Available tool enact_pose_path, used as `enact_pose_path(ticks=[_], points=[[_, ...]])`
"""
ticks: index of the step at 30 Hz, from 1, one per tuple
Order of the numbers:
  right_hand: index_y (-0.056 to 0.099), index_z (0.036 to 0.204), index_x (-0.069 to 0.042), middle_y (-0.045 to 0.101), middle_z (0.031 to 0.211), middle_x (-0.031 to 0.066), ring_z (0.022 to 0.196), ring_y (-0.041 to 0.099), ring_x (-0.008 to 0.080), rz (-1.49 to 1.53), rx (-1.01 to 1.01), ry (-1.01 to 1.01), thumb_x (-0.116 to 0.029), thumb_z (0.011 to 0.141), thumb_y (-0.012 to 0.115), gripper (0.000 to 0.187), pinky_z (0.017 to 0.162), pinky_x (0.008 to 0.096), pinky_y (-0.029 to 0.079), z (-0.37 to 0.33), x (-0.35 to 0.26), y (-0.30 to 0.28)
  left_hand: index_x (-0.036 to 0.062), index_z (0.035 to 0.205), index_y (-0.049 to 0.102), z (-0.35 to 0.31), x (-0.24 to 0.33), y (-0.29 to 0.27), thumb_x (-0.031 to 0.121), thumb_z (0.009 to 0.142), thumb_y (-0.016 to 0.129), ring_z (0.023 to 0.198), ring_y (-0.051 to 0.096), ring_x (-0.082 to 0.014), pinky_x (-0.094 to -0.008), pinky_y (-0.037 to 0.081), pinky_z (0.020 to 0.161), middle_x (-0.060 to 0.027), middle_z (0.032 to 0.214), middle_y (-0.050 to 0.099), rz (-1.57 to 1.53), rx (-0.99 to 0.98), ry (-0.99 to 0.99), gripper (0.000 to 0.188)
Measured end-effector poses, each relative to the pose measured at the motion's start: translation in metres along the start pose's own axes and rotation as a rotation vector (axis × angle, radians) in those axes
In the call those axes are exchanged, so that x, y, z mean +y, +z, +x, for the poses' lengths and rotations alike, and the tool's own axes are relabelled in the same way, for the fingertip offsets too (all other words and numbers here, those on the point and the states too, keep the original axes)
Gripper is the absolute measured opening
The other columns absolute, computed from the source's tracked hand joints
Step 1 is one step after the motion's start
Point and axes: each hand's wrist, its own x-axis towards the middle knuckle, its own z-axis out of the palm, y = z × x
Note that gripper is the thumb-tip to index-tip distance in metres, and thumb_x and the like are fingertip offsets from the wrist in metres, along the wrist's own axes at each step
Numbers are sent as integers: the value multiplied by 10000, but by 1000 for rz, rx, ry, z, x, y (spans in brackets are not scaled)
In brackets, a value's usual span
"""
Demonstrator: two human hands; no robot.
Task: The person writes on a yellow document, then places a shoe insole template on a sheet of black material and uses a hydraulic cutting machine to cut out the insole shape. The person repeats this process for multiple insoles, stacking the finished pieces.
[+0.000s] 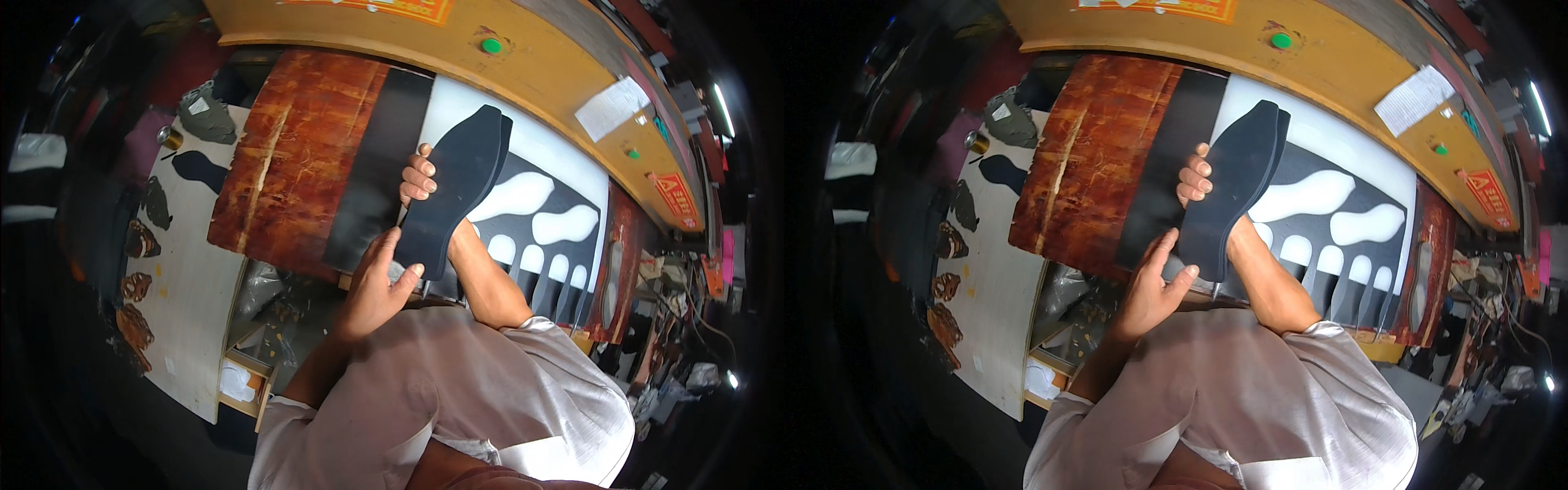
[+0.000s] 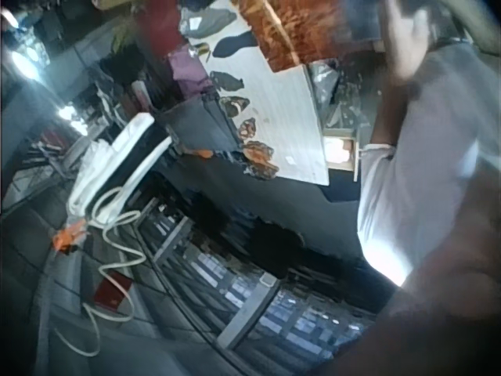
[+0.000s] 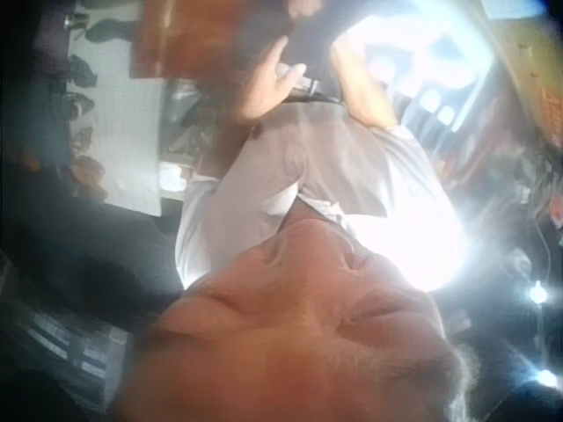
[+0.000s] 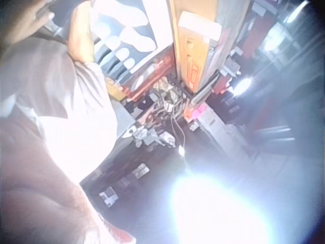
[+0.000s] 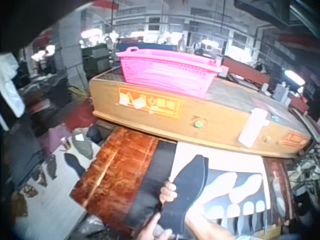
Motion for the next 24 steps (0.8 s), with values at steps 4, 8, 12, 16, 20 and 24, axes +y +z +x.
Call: enact_pose_path(ticks=[4, 8, 12, 16, 20, 24], points=[[659, 1295, -7, 631, 930, 87, 737, 575, 206, 18, 77, -13, -235, 1064, 533, 349, 684, 336, 494, -10, 0, 3, -110, 1578, 334, 0, -13, 27, 279, 919, 839, 1377, 523, -466, -491, 448, 1144, -344, 1515, 475, -5, 55, 28, 917], [654, 1188, -57, 626, 864, 61, 722, 582, 208, -113, 375, -68, -250, 1051, 554, 257, 665, 345, 515, -17, 12, 6, -64, 1632, 285, 11, -28, 41, 290, 838, 899, 1428, 486, -419, -483, 400, 1197, -336, 1529, 457, 296, 208, 170, 1065], [638, 1144, -66, 648, 847, 46, 766, 636, 219, -247, 699, -110, -245, 1044, 586, 211, 684, 366, 567, -25, 26, 5, -62, 1664, 245, 21, -52, 38, 141, 910, 819, 1452, 486, -308, -415, 423, 1184, -256, 1594, 443, -333, 37, 29, 968], [589, 1145, -80, 605, 817, 41, 713, 588, 207, -259, 790, -129, -212, 1030, 590, 175, 631, 356, 533, -32, 35, 2, -30, 1623, 389, 12, -58, 30, 194, 931, 797, 1433, 500, -358, -439, 416, 1182, -275, 1536, 487, -348, -18, -7, 834], [581, 1151, -68, 591, 833, 49, 729, 596, 211, -449, 947, -171, -214, 1054, 583, 175, 639, 358, 552, -33, 42, 1, -40, 1652, 347, 4, -43, 21, 60, 981, 654, 1340, 569, -192, -324, 473, 1102, -162, 1518, 550, -401, -79, -192, 745], [588, 1172, -54, 586, 832, 48, 729, 593, 207, -471, 933, -154, -224, 1071, 562, 200, 637, 359, 550, -33, 46, 2, -56, 1650, 342, 4, -32, 15, 65, 1001, 599, 1387, 536, -182, -323, 415, 1164, -165, 1566, 520, -440, -86, -186, 708]])
